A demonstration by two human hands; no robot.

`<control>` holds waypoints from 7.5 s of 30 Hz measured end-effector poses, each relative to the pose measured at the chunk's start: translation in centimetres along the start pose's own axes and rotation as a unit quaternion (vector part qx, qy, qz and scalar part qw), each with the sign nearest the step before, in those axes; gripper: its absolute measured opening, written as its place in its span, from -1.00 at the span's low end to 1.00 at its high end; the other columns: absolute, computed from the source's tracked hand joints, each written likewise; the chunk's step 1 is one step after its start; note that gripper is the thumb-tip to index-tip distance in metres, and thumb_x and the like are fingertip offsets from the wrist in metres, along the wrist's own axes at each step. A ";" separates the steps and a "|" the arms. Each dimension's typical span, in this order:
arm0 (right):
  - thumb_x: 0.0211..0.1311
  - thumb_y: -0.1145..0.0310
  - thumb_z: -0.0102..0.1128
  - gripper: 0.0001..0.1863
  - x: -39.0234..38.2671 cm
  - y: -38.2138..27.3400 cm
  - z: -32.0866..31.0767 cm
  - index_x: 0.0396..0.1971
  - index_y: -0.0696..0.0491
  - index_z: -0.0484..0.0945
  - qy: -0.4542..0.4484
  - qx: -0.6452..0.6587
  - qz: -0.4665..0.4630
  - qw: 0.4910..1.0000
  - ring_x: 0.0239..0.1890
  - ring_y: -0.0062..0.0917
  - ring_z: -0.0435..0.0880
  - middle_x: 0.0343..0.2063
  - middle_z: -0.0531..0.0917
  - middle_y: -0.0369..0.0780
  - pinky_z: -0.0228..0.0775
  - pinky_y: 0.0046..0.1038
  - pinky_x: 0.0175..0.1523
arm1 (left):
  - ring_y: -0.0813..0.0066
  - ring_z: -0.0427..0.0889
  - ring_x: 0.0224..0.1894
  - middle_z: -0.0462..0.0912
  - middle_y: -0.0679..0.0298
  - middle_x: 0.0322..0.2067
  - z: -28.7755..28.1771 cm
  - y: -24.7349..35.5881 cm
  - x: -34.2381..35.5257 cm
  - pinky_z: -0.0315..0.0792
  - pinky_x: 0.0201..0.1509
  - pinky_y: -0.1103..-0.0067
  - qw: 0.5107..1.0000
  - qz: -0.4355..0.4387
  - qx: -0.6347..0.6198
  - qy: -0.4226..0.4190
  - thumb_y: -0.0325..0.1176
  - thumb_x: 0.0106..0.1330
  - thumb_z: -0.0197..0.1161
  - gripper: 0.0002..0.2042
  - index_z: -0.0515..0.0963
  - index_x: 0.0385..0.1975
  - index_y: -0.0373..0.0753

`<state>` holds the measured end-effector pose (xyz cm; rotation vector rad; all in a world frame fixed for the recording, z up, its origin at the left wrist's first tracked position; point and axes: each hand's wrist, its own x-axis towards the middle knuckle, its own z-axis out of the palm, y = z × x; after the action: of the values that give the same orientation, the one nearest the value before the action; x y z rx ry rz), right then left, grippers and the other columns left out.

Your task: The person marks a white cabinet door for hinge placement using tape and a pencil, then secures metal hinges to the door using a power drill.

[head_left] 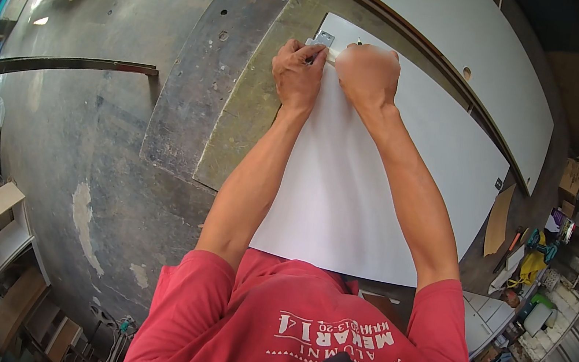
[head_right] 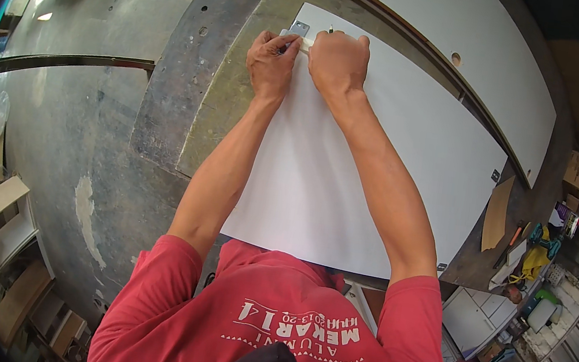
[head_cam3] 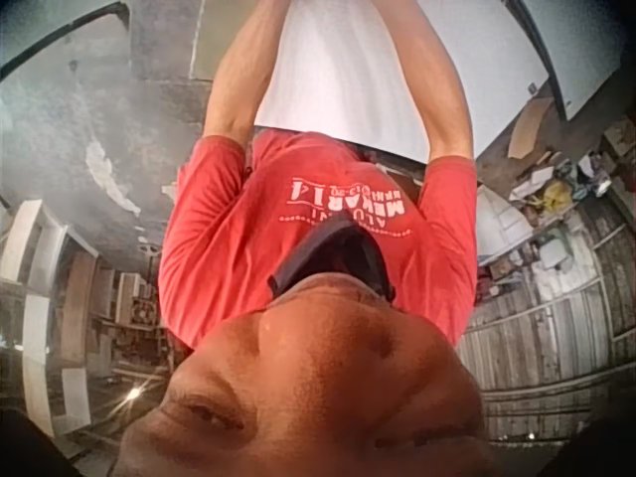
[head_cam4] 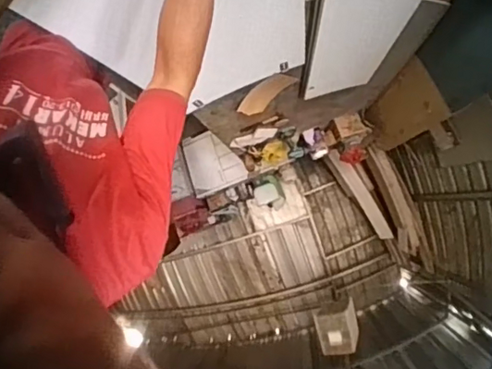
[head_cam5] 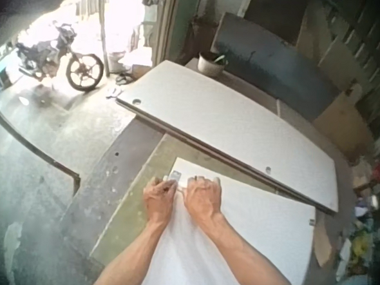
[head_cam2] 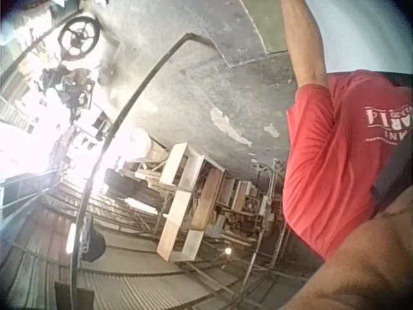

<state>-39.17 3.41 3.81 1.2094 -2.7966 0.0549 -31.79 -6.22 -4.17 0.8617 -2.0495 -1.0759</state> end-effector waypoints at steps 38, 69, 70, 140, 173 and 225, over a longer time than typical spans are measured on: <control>0.18 0.30 0.35 -0.76 -1.4 -0.4 0.8 -0.24 0.12 0.59 -0.003 0.097 0.103 0.990 -0.33 -0.15 0.74 -0.30 0.67 -0.07 0.43 -0.15 -0.17 | 0.29 0.55 -0.36 0.57 0.25 -0.39 0.0 0.6 0.4 0.42 -0.09 0.38 0.998 -0.034 0.061 -0.002 -0.23 0.16 0.45 -0.44 0.53 0.19 -0.22; 0.00 0.59 0.15 -0.55 -10.0 4.1 -1.3 -0.04 0.00 0.63 0.217 0.212 0.070 0.950 -0.15 -0.28 0.64 -0.11 0.66 -0.19 0.47 -0.26 -0.04 | 0.21 0.59 -0.20 0.63 0.12 -0.25 0.1 -0.5 0.7 0.45 0.01 0.35 0.993 -0.050 0.026 -0.104 -0.09 0.31 0.39 -0.35 0.40 0.31 -0.30; 0.01 0.61 0.16 -0.51 -13.1 5.1 -1.5 0.02 -0.02 0.61 0.208 0.218 0.107 0.947 -0.14 -0.26 0.65 -0.09 0.66 -0.18 0.51 -0.26 -0.03 | 0.22 0.57 -0.23 0.59 0.15 -0.30 0.1 1.2 0.3 0.44 -0.02 0.33 0.992 -0.061 0.044 -0.100 -0.10 0.32 0.38 -0.36 0.40 0.32 -0.27; 0.36 0.24 0.17 -0.66 -99.8 108.5 -1.8 -0.12 0.25 0.61 -0.033 -0.059 0.561 0.825 -0.14 -0.02 0.69 -0.19 0.68 0.12 0.51 -0.09 -0.06 | 0.48 0.58 -0.51 0.66 0.33 -0.48 -0.8 18.4 -101.5 0.46 -0.45 0.43 0.772 -0.635 0.033 -0.022 -0.34 0.27 0.28 -0.81 0.69 -0.18 -0.22; 0.12 0.17 0.48 -0.50 -8.9 6.2 -2.3 0.06 0.00 0.61 -0.084 0.265 -0.060 0.959 -0.38 -0.11 0.71 -0.45 0.72 -0.06 0.51 -0.19 -0.25 | 0.33 0.61 0.14 0.57 0.09 0.06 -0.3 5.9 -14.2 0.46 0.28 0.48 0.848 -0.237 -0.457 0.128 -0.35 0.47 0.18 -0.51 0.30 0.30 -0.44; 0.23 0.52 0.24 -0.78 11.3 1.9 -5.5 -0.22 -0.14 0.73 -0.151 -0.196 -0.475 0.844 -0.08 -0.42 0.60 -0.31 0.65 -0.29 0.21 -0.21 0.38 | 0.46 0.74 -0.25 0.76 0.13 -0.30 4.9 7.4 -5.4 0.57 0.02 0.53 0.656 -0.414 -0.628 0.062 -0.32 0.43 0.28 -0.69 0.42 -0.02 -0.40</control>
<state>-47.85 -3.10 10.39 2.4192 -1.8889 -0.7808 -34.47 3.42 -1.27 0.9523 -0.2620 -2.3285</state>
